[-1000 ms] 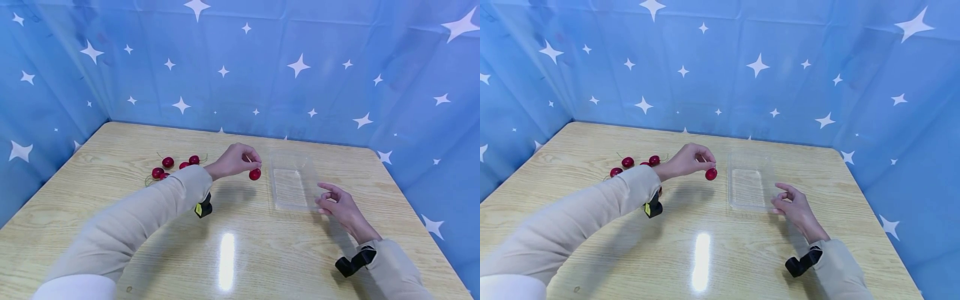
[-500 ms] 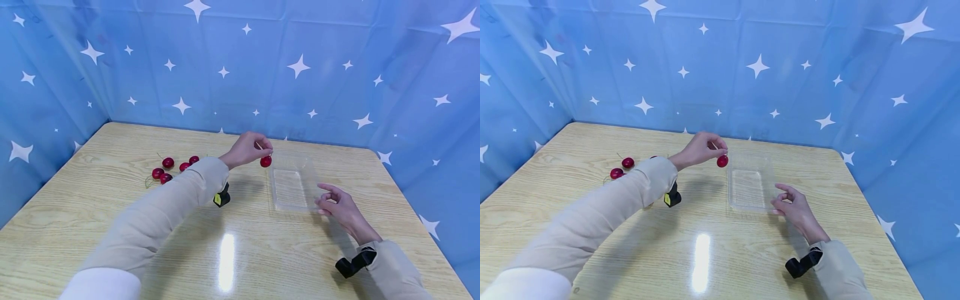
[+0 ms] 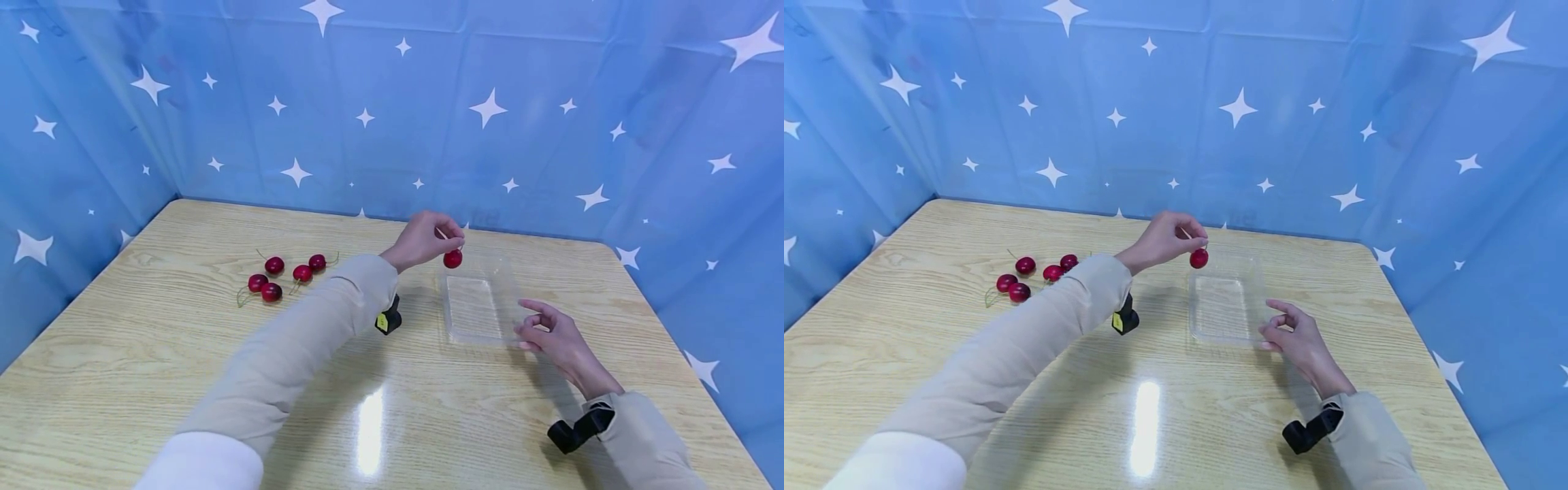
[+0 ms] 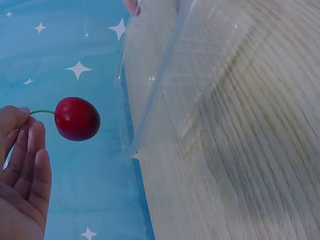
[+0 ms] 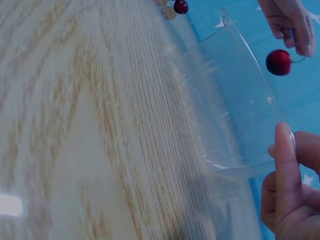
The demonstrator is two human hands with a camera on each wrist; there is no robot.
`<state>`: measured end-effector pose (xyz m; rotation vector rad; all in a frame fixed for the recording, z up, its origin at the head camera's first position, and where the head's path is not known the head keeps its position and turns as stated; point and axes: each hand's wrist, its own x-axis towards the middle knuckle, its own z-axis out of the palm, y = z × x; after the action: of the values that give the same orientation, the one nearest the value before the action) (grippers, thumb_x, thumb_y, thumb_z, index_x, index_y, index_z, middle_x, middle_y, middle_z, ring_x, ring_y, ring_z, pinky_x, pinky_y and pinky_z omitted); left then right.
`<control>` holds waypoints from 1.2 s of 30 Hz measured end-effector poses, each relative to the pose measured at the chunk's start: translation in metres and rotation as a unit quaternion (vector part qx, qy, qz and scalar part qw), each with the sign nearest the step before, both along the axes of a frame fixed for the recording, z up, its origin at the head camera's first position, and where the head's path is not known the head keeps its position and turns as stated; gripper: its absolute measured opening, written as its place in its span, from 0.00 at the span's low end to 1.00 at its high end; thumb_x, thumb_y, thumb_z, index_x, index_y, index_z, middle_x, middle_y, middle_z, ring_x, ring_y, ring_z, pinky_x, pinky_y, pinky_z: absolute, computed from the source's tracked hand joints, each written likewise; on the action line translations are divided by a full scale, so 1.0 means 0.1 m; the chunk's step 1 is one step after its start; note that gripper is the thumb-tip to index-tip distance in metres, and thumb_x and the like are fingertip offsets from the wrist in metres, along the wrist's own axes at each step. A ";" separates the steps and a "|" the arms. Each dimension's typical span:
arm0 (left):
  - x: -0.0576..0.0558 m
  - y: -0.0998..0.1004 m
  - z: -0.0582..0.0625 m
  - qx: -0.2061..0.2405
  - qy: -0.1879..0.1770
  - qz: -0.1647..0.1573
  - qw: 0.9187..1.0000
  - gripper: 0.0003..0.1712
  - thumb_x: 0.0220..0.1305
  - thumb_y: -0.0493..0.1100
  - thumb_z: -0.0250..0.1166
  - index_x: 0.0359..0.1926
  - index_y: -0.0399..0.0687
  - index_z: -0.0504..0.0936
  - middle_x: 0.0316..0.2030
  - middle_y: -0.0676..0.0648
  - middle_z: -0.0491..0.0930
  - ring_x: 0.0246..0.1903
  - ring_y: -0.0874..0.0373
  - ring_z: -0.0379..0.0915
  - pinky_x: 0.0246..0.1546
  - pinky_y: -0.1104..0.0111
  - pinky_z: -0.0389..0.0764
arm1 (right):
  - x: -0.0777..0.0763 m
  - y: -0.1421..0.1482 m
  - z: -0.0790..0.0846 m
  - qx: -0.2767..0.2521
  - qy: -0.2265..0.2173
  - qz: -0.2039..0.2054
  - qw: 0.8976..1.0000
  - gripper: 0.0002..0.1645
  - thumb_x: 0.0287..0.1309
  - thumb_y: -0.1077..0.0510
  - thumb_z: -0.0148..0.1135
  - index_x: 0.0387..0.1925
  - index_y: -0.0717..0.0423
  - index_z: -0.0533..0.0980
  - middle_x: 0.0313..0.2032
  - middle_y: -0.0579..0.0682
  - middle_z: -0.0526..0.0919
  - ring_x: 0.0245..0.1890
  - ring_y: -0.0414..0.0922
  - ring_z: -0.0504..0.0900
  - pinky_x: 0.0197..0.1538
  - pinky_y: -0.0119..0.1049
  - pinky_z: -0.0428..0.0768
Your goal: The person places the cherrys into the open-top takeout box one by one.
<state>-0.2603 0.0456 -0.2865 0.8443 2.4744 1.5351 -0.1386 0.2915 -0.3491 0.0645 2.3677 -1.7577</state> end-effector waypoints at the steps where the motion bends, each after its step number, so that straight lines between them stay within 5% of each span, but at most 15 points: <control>1: 0.00 0.02 0.00 0.002 0.000 -0.001 1.000 0.03 0.56 0.41 0.62 0.31 0.48 0.80 0.27 0.52 0.77 0.28 0.57 0.74 0.29 0.72 0.73 | 0.00 0.00 0.00 0.000 0.001 0.000 1.000 0.39 0.55 0.65 0.57 0.63 0.68 0.50 0.31 0.46 0.68 0.30 0.36 0.77 0.32 0.27 0.77; 12: 0.03 0.21 -0.09 0.028 0.001 -0.009 1.000 0.02 0.55 0.39 0.63 0.29 0.45 0.81 0.25 0.51 0.77 0.26 0.60 0.73 0.28 0.72 0.74 | 0.00 0.00 0.00 0.002 0.000 -0.003 1.000 0.38 0.54 0.65 0.57 0.63 0.69 0.50 0.31 0.46 0.69 0.32 0.36 0.77 0.33 0.28 0.77; 29: 0.03 0.38 -0.36 -0.025 -0.040 -0.017 0.999 0.03 0.55 0.41 0.63 0.29 0.46 0.80 0.25 0.53 0.77 0.28 0.61 0.71 0.28 0.74 0.73 | 0.01 -0.01 0.02 -0.005 -0.003 -0.011 1.000 0.37 0.55 0.67 0.55 0.63 0.69 0.50 0.30 0.47 0.68 0.32 0.36 0.77 0.33 0.28 0.77; 36: 0.05 0.42 -0.39 -0.031 -0.054 -0.030 0.998 0.03 0.55 0.39 0.63 0.30 0.45 0.81 0.26 0.52 0.77 0.27 0.62 0.72 0.27 0.74 0.73 | 0.00 0.00 0.02 0.007 -0.009 -0.014 1.000 0.37 0.55 0.66 0.55 0.63 0.67 0.51 0.32 0.49 0.67 0.30 0.36 0.77 0.33 0.28 0.77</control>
<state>-0.2557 0.0877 -0.3257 0.7966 2.3843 1.4370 -0.1385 0.2912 -0.3474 0.1160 2.3789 -1.7458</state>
